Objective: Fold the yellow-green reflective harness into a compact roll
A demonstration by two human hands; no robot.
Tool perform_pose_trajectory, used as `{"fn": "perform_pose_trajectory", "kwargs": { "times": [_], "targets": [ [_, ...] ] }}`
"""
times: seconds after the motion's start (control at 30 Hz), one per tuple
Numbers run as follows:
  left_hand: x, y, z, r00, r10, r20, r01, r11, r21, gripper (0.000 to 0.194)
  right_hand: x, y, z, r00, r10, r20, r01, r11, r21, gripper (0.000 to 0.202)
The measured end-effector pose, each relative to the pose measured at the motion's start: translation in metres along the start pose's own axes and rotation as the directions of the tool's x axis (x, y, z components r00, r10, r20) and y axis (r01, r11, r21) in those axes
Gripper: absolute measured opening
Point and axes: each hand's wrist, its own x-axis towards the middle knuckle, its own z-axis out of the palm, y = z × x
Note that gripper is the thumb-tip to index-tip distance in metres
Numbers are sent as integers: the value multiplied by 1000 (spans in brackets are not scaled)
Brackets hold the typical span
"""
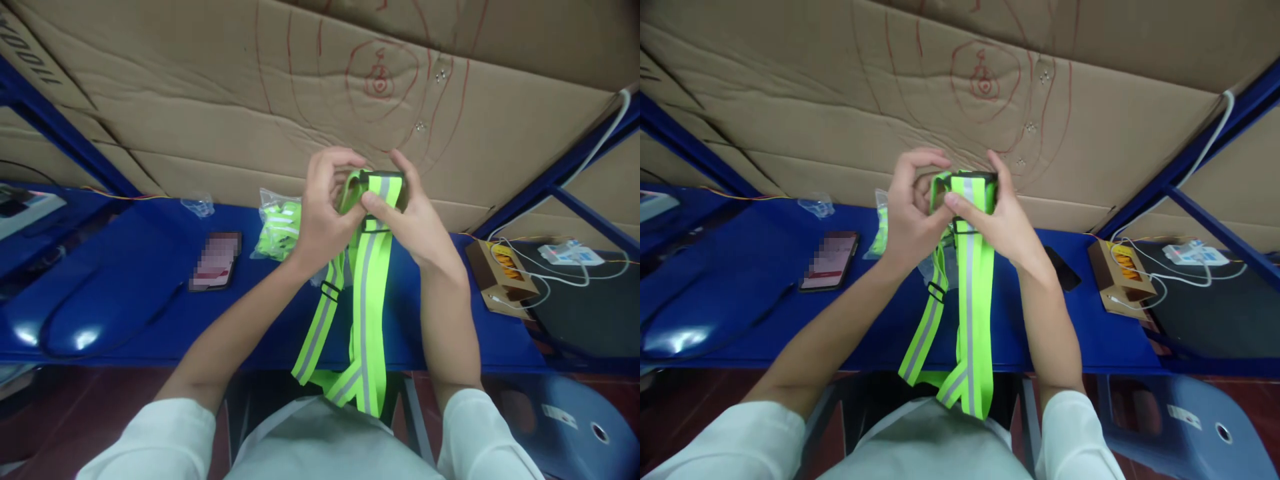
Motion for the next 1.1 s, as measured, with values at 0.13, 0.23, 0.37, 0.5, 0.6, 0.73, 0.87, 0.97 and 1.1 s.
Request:
{"fn": "perform_pose_trajectory", "kwargs": {
  "times": [0.13, 0.23, 0.37, 0.5, 0.6, 0.73, 0.87, 0.97, 1.1],
  "targets": [
    [2, -7, -6, 987, -17, 161, 41, 988, -147, 70, 8, 2, -7, 992, 39, -118, -25, 993, 111, 65],
    [5, -18, -8, 972, -91, 215, 143, 960, -240, 88, 9, -2, -11, 988, 58, -145, -36, 988, 147, 64],
    [7, -24, -3, 875, -266, 405, 415, 842, -345, 75, 8, -6, -6, 985, 43, -169, -25, 993, 112, 71],
    [8, -21, 2, 835, -337, 435, 499, 798, -338, 68, 10, -1, -6, 974, 74, -213, -55, 994, 92, 74],
    [8, -24, 2, 856, -350, 381, 480, 813, -330, 65, 12, 4, -11, 976, 69, -205, -54, 995, 82, 66],
    [11, -34, -3, 896, -346, 279, 420, 866, -273, 50, 13, 8, -15, 983, 58, -173, -50, 997, 54, 46],
    [14, -36, -8, 906, -345, 247, 402, 883, -242, 47, 15, 16, -11, 980, 77, -183, -71, 997, 38, 49],
    [15, -32, -8, 887, -383, 256, 454, 825, -338, 49, 17, 26, -8, 985, 57, -163, -52, 998, 31, 54],
    [14, -33, -8, 743, -497, 448, 660, 653, -372, 59, 19, 37, -8, 972, -10, -236, 4, 1000, -27, 53]
  ]
}}
